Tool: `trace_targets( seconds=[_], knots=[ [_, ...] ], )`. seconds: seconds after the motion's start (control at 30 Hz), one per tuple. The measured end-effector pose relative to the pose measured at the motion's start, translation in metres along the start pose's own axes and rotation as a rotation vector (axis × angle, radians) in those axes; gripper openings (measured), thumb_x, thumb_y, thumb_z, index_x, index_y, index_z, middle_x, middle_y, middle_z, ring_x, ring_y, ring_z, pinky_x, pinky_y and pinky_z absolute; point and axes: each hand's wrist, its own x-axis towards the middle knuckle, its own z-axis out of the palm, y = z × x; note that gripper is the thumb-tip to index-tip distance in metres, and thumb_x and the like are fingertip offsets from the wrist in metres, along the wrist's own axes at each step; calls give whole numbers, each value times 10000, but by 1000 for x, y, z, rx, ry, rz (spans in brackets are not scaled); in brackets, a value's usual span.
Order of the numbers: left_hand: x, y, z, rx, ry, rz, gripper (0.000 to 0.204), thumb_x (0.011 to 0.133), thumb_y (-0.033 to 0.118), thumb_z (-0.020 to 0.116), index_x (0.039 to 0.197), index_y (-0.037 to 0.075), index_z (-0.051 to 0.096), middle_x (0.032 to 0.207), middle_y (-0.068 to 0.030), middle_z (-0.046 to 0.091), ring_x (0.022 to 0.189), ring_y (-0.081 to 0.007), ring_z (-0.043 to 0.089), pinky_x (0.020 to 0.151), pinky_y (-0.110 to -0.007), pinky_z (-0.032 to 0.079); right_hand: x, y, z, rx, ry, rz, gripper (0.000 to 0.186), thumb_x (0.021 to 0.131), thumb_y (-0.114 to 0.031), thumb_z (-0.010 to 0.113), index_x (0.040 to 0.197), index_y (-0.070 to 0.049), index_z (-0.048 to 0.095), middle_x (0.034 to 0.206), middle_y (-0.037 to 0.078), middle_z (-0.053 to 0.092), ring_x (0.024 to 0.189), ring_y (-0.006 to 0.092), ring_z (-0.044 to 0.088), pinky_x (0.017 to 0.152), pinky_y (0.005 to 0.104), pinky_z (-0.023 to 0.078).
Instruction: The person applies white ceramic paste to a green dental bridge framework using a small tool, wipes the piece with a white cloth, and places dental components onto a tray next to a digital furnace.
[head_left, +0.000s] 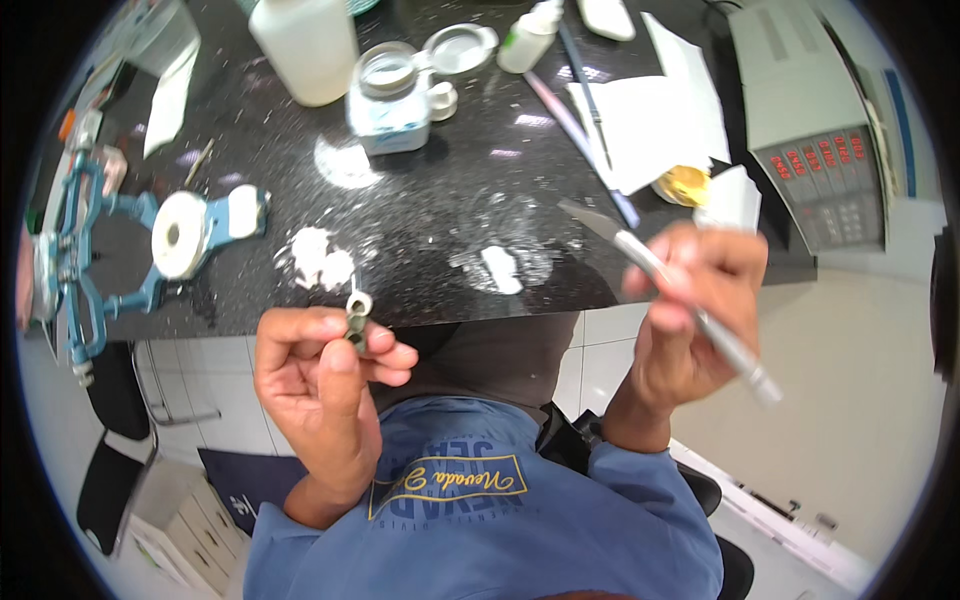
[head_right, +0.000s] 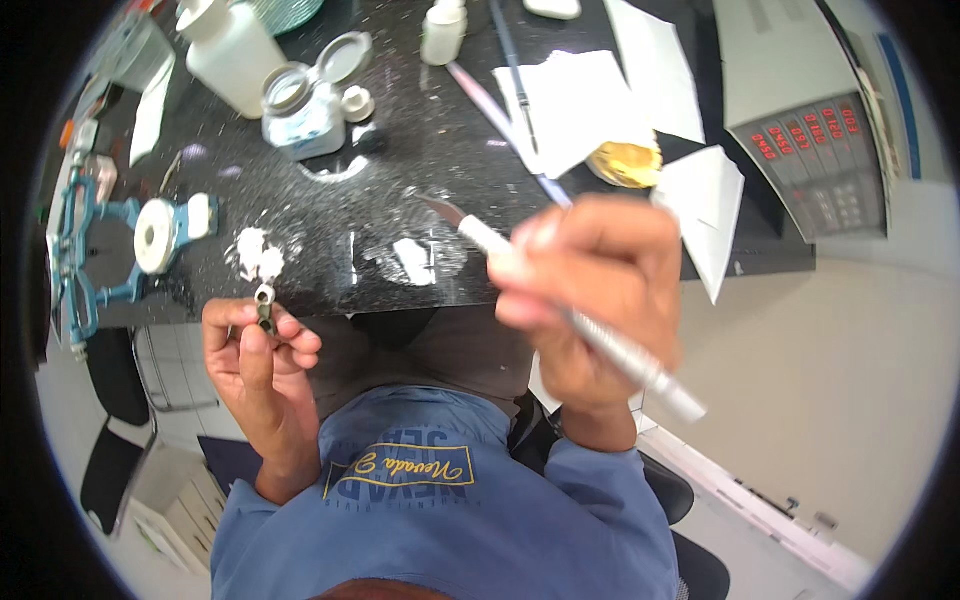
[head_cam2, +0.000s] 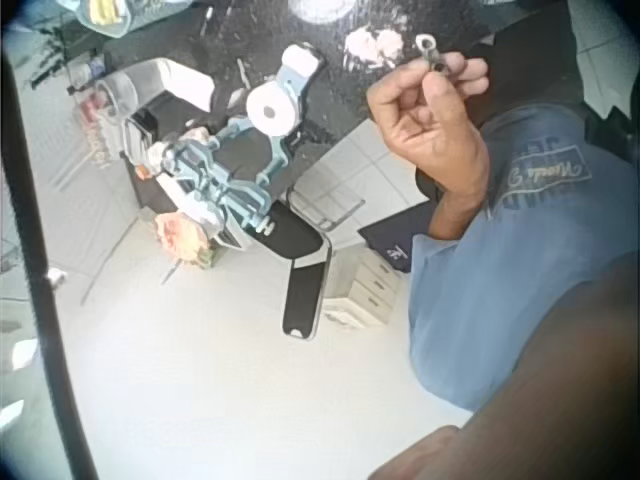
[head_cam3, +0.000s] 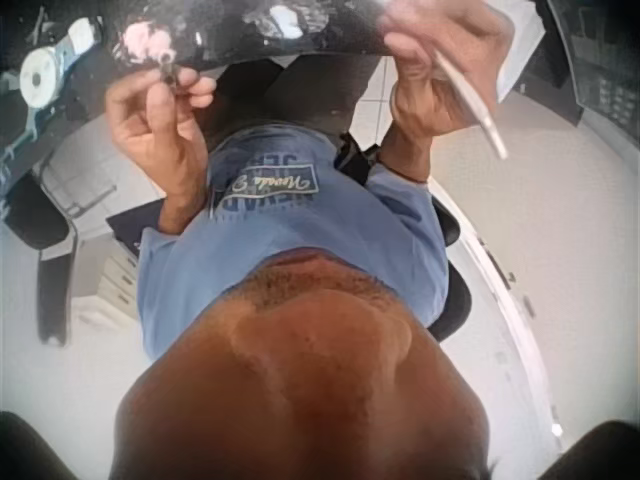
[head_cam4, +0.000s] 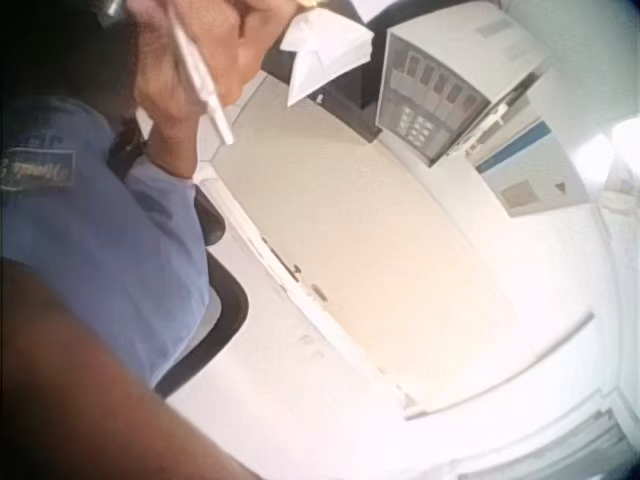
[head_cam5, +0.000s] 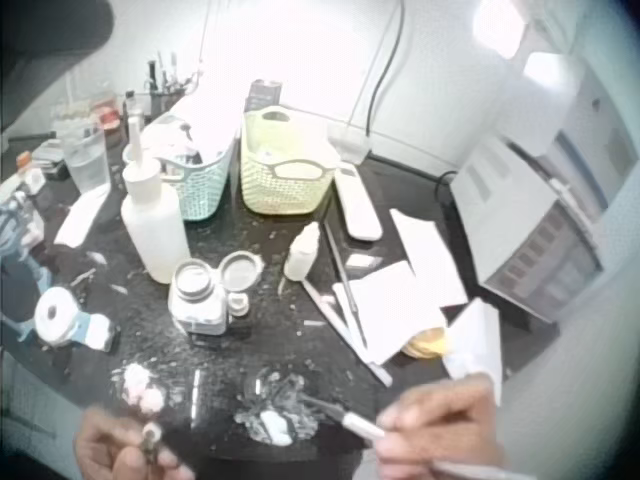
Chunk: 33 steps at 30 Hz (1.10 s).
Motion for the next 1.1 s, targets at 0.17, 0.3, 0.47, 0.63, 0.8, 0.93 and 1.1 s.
trace_targets(
  seconds=[0.17, 0.3, 0.47, 0.63, 0.8, 0.93, 1.1],
  knots=[
    [1, 1, 5, 19, -31, -22, 133, 946, 43, 615, 1037, 6, 526, 910, -162, 686, 782, -220, 720, 666, -279, 612, 30, -4, -24, -229, -195, 123, 197, 849, -79, 723, 1029, -17, 675, 841, 85, 605, 806, 208, 642, 721, 320, 526],
    [1, -1, 8, 26, -52, -21, 112, 930, 5, 616, 1019, 0, 547, 922, -165, 683, 815, -237, 725, 696, -297, 620, 37, -2, -15, -435, -509, 297, 290, 842, -54, 718, 1123, -37, 648, 849, 82, 649, 727, 169, 627, 686, 303, 512],
    [3, 3, 13, 85, -65, 49, 120, 903, -69, 612, 996, -10, 564, 959, -169, 672, 860, -241, 718, 746, -305, 620, 44, 2, -8, -717, -638, 49, 288, 841, -91, 701, 1111, -32, 622, 864, 151, 644, 791, 330, 651, 692, 415, 509],
    [14, 2, 13, 329, -112, 363, 226, 821, -164, 660, 1001, -38, 610, 999, -176, 671, 914, -222, 695, 812, -300, 593, 92, 29, -43, -1029, -218, 38, 343, 863, -347, 713, 1007, -35, 700, 954, 115, 698, 841, 303, 669, 757, 401, 508],
    [32, 3, 18, 544, -175, 684, 276, 742, -158, 743, 974, -28, 667, 992, -172, 686, 869, -211, 698, 767, -288, 582, 123, 76, -59, -1021, -520, 570, 508, 913, -471, 614, 845, 28, 682, 733, 115, 665, 682, 241, 616, 694, 337, 479],
    [39, 10, 17, 684, -216, 911, 303, 693, -138, 778, 949, 4, 704, 940, -147, 702, 778, -210, 692, 655, -283, 574, 116, 105, -66, -786, -499, 357, 419, 908, -391, 658, 823, 20, 658, 681, 46, 602, 635, 135, 523, 633, 290, 431],
    [34, 21, 19, 800, -301, 964, 265, 747, -135, 747, 963, -4, 670, 957, -182, 681, 828, -227, 697, 723, -301, 596, 118, 95, -56, -464, -249, 409, 245, 917, -225, 691, 911, 19, 685, 756, 2, 666, 700, 45, 555, 638, 218, 423]
  ],
)
